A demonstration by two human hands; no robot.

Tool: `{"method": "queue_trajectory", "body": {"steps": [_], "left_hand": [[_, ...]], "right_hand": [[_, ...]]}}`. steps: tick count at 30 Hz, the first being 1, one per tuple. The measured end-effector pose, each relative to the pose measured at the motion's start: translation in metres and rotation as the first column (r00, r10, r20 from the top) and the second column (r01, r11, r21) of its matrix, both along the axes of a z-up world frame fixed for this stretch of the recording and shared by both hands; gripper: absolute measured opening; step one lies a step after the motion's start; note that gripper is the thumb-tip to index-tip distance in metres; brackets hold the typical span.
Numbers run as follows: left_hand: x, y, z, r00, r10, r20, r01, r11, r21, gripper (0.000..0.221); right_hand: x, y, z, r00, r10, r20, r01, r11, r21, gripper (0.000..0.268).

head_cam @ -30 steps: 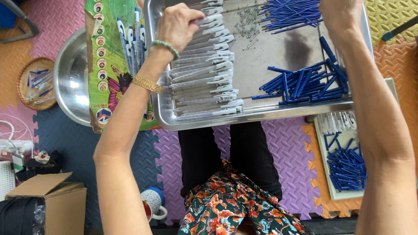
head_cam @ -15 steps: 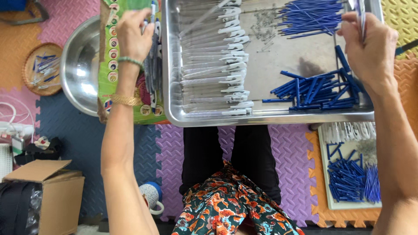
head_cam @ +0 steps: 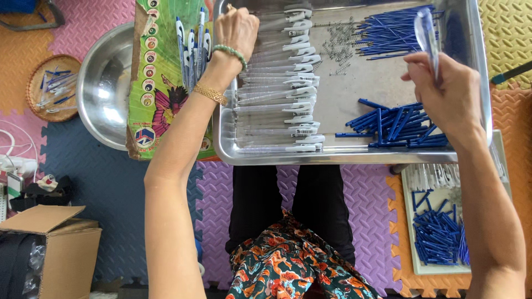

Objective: The person assembles ballpoint pens by hand, inserting ink refills into pen barrels and capping them before placing them on a tray.

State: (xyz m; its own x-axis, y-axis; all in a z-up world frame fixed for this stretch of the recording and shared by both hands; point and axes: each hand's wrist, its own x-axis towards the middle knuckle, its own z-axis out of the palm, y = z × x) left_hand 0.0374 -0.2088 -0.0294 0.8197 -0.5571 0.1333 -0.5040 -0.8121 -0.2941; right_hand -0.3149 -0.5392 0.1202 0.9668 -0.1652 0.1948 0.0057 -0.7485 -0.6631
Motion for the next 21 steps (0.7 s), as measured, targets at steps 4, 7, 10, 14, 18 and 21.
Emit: {"method": "queue_trajectory", "body": {"steps": [4,7,10,14,18,21], "left_hand": [[0.003,0.01,0.012,0.994,-0.037,0.104,0.073,0.928,-0.366,0.017],[0.032,0.063,0.001,0.947,-0.092,0.307,0.2,0.918,-0.342,0.015],[0.0,0.132,0.035,0.965,0.002,0.262,0.123,0.878,-0.463,0.013],[-0.022,0.198,0.016,0.825,0.314,-0.47,-0.488,0.816,-0.311,0.039],[-0.028,0.193,0.023,0.752,0.345,-0.562,-0.595,0.723,-0.353,0.024],[-0.028,0.192,0.036,0.724,0.328,-0.607,-0.62,0.696,-0.363,0.037]], "right_hand": [[-0.012,-0.002,-0.009,1.0,-0.02,0.006,0.02,0.999,0.042,0.018],[-0.025,0.006,-0.003,1.0,-0.005,0.013,0.004,0.998,0.057,0.019],[-0.04,0.003,-0.007,1.0,-0.012,0.021,0.01,0.993,0.122,0.02],[-0.046,-0.003,-0.019,0.995,0.041,0.09,-0.057,0.98,0.19,0.024],[-0.046,0.015,-0.012,0.996,0.0,0.086,-0.015,0.983,0.182,0.019],[-0.045,0.022,-0.013,0.992,0.044,0.118,-0.075,0.958,0.276,0.022]]}}
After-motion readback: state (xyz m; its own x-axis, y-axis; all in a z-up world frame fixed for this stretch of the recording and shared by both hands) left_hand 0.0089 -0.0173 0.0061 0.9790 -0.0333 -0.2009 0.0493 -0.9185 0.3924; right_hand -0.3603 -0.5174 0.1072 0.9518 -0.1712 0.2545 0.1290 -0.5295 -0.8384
